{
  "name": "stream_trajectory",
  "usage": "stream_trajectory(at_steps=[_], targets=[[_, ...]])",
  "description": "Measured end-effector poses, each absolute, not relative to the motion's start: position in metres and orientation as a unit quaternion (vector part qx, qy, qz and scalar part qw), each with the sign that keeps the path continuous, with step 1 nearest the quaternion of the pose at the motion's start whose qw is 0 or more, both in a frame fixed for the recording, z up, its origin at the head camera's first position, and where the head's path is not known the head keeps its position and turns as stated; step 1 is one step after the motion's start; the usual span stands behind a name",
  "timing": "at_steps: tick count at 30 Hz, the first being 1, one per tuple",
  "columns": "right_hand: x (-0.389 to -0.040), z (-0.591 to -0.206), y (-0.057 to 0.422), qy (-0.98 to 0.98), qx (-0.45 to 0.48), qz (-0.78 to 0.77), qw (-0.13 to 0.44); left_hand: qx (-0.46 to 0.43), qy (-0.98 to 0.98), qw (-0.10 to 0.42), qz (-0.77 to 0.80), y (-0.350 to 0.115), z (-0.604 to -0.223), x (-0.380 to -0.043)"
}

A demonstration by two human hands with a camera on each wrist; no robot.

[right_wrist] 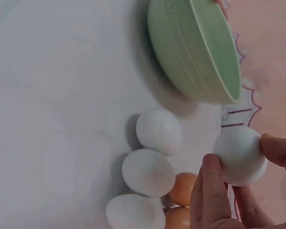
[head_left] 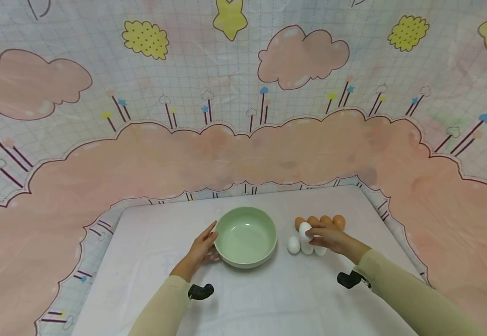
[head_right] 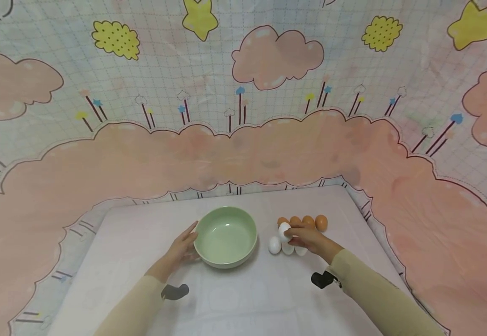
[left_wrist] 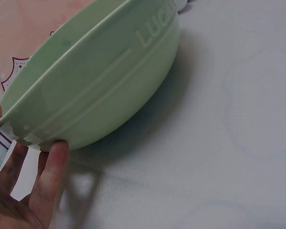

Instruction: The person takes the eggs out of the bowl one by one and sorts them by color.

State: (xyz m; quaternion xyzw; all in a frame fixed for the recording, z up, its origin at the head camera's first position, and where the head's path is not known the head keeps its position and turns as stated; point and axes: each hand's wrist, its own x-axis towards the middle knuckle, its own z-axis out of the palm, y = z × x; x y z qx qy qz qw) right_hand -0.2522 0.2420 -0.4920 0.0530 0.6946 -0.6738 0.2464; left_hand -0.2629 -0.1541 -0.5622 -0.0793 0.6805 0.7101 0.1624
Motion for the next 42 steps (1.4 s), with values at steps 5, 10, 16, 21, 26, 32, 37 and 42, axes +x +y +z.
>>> stream_trajectory(at_steps=[5,10,16,21,26,32,37,42], targets=[[-0.252,-0.493,0.252,0.695,0.064,-0.677,0.235,-0.079,0.679,0.163,0.712,-0.153,-0.561,-0.264],[-0.249,-0.494,0.262,0.693,0.077,-0.681,0.223,-0.086,0.678,0.164,0.711,-0.153,-0.562,-0.264],[-0.248,-0.496,0.275,0.682,0.098,-0.692,0.214,-0.084,0.681,0.163,0.709,-0.153,-0.56,-0.264],[-0.249,-0.501,0.283,0.685,0.11,-0.689,0.209,-0.08,0.679,0.164,0.711,-0.154,-0.559,-0.264],[-0.249,-0.508,0.292,0.69,0.119,-0.684,0.205,-0.081,0.682,0.162,0.709,-0.154,-0.559,-0.263],[-0.247,-0.513,0.3,0.693,0.133,-0.68,0.2,-0.082,0.683,0.164,0.708,-0.154,-0.56,-0.263],[-0.243,-0.518,0.304,0.691,0.15,-0.677,0.203,-0.083,0.683,0.163,0.708,-0.154,-0.561,-0.263],[-0.24,-0.525,0.31,0.675,0.189,-0.684,0.201,-0.086,0.684,0.163,0.706,-0.155,-0.561,-0.263]])
